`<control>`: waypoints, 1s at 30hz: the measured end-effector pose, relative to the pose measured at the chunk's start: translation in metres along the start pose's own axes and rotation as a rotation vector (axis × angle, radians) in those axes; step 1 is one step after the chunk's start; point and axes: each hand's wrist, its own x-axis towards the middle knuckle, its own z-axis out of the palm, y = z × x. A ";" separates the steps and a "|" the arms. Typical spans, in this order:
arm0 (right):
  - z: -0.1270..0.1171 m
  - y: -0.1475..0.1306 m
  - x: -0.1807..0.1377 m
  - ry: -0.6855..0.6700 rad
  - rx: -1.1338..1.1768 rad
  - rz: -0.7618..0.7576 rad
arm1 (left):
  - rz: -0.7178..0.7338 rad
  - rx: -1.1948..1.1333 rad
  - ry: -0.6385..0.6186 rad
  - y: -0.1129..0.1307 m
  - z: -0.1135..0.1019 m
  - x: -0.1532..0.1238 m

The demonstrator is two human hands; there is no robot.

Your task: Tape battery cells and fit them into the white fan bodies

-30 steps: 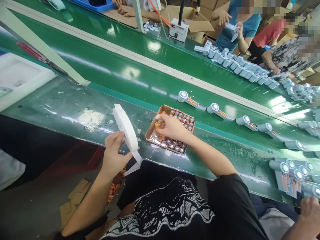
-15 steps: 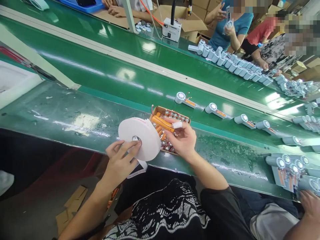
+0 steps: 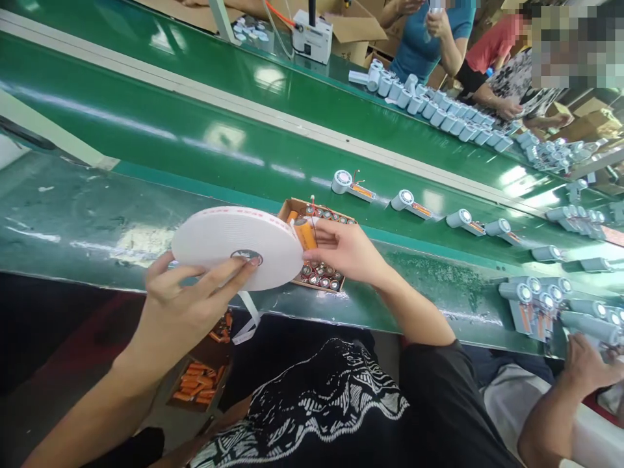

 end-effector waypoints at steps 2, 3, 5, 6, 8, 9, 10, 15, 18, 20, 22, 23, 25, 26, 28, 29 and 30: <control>0.017 0.015 -0.004 0.234 0.157 -0.098 | -0.020 0.000 0.040 0.007 0.002 0.003; 0.027 0.025 -0.007 0.390 0.255 -0.162 | -0.039 -0.017 0.058 0.014 0.005 0.003; 0.046 0.042 -0.011 0.651 0.408 -0.253 | -0.095 -0.088 0.081 0.033 0.014 0.001; 0.050 0.043 -0.011 0.710 0.442 -0.269 | -0.117 -0.136 0.083 0.043 0.018 -0.001; 0.044 0.025 -0.006 0.724 0.419 -0.307 | -0.071 -0.264 0.069 0.064 0.024 -0.005; 0.033 0.007 -0.002 0.713 0.382 -0.370 | 0.007 -0.349 0.054 0.072 0.025 -0.008; 0.018 -0.015 0.000 0.719 0.333 -0.470 | 0.106 -0.439 0.032 0.077 0.026 -0.011; -0.057 -0.068 -0.022 0.852 0.239 -0.856 | -0.082 -0.426 0.005 0.035 0.040 -0.034; -0.079 -0.007 -0.045 0.956 0.160 -0.447 | -0.404 -0.274 -0.122 -0.025 0.063 -0.050; -0.089 0.048 -0.056 1.038 0.092 -0.287 | -0.505 -0.335 -0.284 -0.057 0.080 -0.061; -0.098 0.094 -0.063 1.087 0.033 -0.223 | -0.575 -0.453 -0.357 -0.074 0.096 -0.070; -0.102 0.110 -0.066 1.100 0.021 -0.202 | -0.611 -0.511 -0.329 -0.077 0.103 -0.074; -0.108 0.130 -0.068 1.106 0.019 -0.150 | -0.704 -0.584 -0.179 -0.078 0.112 -0.081; -0.110 0.135 -0.068 1.100 0.024 -0.116 | -0.762 -0.592 -0.094 -0.077 0.115 -0.083; -0.112 0.139 -0.064 1.080 0.014 -0.059 | -0.886 -0.556 0.037 -0.075 0.118 -0.085; -0.111 0.138 -0.061 1.068 -0.005 -0.047 | -0.934 -0.526 0.075 -0.075 0.119 -0.085; -0.110 0.138 -0.059 1.056 -0.033 -0.046 | -0.965 -0.499 0.098 -0.074 0.120 -0.084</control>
